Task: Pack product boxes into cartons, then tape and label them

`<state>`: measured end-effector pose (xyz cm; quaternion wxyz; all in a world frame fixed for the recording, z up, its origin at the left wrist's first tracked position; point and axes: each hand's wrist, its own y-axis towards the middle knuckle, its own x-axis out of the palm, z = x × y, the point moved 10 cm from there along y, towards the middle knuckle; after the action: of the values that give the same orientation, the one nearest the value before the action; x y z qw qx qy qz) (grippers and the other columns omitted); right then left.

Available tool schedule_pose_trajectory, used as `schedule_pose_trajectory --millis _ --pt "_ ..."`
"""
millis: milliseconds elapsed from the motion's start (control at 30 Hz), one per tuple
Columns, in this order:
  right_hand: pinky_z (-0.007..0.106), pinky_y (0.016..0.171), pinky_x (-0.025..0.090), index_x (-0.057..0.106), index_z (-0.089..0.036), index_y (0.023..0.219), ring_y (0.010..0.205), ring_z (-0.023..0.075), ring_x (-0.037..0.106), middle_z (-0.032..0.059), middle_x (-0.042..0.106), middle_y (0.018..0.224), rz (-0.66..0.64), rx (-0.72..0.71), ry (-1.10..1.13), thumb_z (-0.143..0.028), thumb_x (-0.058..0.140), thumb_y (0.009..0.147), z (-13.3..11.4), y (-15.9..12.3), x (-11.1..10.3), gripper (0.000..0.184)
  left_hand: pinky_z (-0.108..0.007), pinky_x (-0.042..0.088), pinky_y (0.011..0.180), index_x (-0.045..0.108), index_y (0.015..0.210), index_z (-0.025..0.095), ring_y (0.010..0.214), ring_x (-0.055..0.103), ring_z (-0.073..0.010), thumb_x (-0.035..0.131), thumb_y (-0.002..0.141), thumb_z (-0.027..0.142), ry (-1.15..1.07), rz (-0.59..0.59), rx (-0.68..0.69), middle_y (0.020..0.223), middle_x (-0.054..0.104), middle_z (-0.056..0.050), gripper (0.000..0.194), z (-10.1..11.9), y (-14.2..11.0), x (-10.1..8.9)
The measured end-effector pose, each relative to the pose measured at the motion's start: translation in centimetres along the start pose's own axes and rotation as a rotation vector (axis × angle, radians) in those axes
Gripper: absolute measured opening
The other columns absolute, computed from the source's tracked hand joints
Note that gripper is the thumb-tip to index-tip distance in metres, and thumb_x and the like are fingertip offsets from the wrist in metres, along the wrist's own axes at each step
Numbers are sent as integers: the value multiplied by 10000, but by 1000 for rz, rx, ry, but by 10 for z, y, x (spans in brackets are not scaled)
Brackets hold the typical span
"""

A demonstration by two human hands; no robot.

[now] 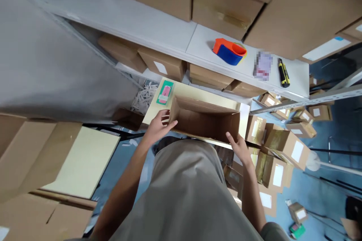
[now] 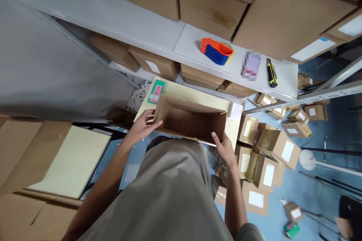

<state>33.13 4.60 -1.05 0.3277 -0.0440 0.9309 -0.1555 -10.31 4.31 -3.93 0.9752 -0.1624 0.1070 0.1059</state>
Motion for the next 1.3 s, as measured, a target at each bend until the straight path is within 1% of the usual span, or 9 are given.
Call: schedule_pose_trajectory --millis 133,300,400,500,667,800,967,1133,1300 --pt "409 708 529 638 -301 832 707 294 658 82 720 729 20 -20 -159 -930 426 1028 -36 -18 8 692 -502 691 1086 722 1286 209 1188 831 -333 867 810 541 -60 103 55 1353 819 -149 598 -16 -35 -22" --pt "400 648 478 594 -339 740 656 295 654 83 723 690 -197 -196 -319 -865 469 1059 -123 -31 62 628 -442 708 999 779 1248 232 1096 858 -328 786 860 498 -46 358 -43 1226 872 -102 470 -57 -96 -124" --pt "418 680 536 638 -336 734 717 325 719 101 767 720 -356 -300 -368 -827 472 1076 -176 -37 125 621 -419 696 985 801 1235 251 1056 859 -320 740 868 453 -25 537 -108 1203 881 -79 423 -83 -152 -200" --pt "473 881 632 807 -292 956 1042 397 821 158 880 1014 -482 -399 -369 -805 481 1079 -228 -48 201 620 -393 687 952 809 1239 239 1032 849 -306 694 865 425 -76 757 -177 1229 870 -87 433 -111 -227 -272" --pt "537 1187 588 852 -258 1290 1390 420 749 154 862 1323 -723 -571 -385 -752 520 1098 -306 -89 347 625 -375 691 885 795 1280 189 959 826 -280 667 858 416 -163 1101 -299 1132 851 -101 497 -155 -364 -356" --pt "553 1270 537 831 -252 1336 1431 401 724 133 857 1352 -883 -689 -380 -744 533 1097 -357 -128 455 623 -379 700 873 771 1369 187 899 823 -265 663 867 386 -210 1286 -418 972 841 -65 551 -186 -448 -387" --pt "572 1280 525 815 -178 1350 1426 416 728 169 843 1380 -995 -774 -451 -763 528 1074 -402 -155 550 708 -411 710 933 748 1415 191 973 838 -273 652 868 318 -232 1402 -507 1053 861 -73 569 -214 -488 -407" --pt "526 1324 489 784 -154 1446 1472 376 704 151 807 1483 -1086 -787 -482 -723 552 1071 -424 -161 600 720 -450 694 1056 726 1457 206 1153 826 -301 639 905 287 -225 1386 -471 1256 842 -101 565 -224 -475 -421" --pt "546 1285 518 791 -202 1410 1448 388 718 134 828 1449 -1115 -782 -615 -675 615 1045 -422 -155 622 623 -494 681 1105 683 1535 192 1247 796 -337 630 895 279 -173 1317 -470 1404 753 -155 648 -232 -458 -432"
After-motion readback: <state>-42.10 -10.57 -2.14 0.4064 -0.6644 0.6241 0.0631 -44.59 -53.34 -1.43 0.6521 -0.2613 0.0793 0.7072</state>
